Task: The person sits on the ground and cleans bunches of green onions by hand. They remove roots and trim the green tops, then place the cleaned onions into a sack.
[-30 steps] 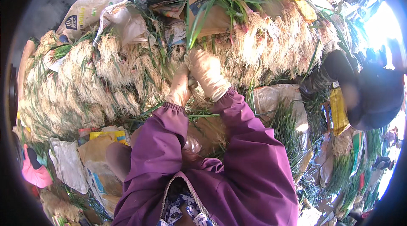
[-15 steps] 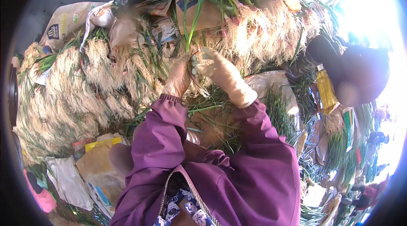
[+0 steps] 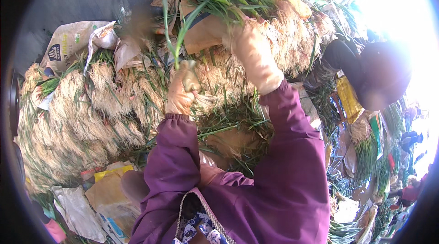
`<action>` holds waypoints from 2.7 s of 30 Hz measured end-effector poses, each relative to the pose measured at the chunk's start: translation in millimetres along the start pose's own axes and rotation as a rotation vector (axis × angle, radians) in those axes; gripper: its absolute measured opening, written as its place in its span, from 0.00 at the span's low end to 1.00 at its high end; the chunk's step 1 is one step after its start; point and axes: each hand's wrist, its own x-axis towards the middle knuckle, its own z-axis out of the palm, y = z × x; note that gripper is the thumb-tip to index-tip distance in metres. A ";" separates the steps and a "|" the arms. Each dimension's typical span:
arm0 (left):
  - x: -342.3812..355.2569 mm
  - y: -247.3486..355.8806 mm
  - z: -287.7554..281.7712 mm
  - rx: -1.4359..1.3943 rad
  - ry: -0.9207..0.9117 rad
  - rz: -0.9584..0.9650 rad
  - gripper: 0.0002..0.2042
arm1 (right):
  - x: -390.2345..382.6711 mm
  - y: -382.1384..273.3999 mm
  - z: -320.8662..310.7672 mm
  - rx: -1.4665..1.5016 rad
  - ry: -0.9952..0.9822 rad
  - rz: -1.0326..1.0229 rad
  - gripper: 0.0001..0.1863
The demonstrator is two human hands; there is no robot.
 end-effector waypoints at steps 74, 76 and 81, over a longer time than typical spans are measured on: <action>9.5 -9.5 20.8 0.371 0.007 0.056 0.10 | 19.0 -52.3 5.7 0.491 -0.145 -0.040 0.22; 8.6 -4.2 21.2 0.402 0.036 0.073 0.08 | 23.9 -51.0 18.2 0.516 -0.323 -0.134 0.22; 12.2 7.8 7.6 0.761 0.227 0.143 0.06 | -11.7 -40.3 2.2 1.725 -0.577 -0.091 0.20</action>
